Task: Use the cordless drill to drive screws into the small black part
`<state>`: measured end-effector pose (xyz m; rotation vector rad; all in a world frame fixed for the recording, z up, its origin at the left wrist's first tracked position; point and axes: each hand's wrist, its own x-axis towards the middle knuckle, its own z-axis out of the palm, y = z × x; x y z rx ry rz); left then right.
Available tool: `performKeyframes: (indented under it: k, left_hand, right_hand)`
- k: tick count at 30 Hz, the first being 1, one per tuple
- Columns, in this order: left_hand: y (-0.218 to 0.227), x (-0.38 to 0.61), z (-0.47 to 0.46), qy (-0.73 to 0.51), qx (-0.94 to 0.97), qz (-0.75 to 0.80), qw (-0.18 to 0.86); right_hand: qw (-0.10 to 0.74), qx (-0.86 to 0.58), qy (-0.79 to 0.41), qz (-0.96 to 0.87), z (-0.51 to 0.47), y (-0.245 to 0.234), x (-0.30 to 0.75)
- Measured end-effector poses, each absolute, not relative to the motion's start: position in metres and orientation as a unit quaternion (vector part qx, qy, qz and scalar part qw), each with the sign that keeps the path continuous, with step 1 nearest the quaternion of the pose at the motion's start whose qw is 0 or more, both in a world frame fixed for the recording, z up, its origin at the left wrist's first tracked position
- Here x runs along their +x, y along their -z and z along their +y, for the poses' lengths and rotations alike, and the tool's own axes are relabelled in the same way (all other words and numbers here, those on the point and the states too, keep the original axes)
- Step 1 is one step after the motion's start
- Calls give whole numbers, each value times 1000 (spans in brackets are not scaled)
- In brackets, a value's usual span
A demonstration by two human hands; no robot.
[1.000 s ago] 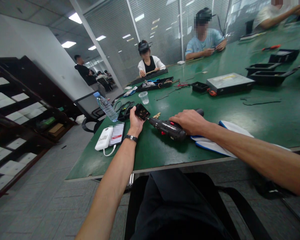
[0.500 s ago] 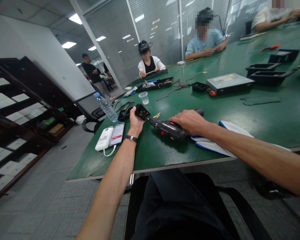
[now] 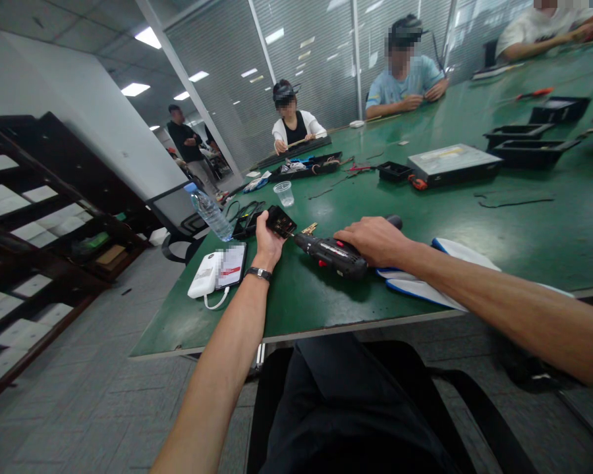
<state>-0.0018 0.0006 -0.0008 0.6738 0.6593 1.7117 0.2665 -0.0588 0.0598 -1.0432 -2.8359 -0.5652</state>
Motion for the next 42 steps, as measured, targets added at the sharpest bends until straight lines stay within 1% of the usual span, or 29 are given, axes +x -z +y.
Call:
performKeyframes:
  k: [42]
  left_hand:
    - [-1, -1, -1, -721, 287, 294, 557]
  right_hand:
    - [32, -339, 182, -922, -58, -60, 266]
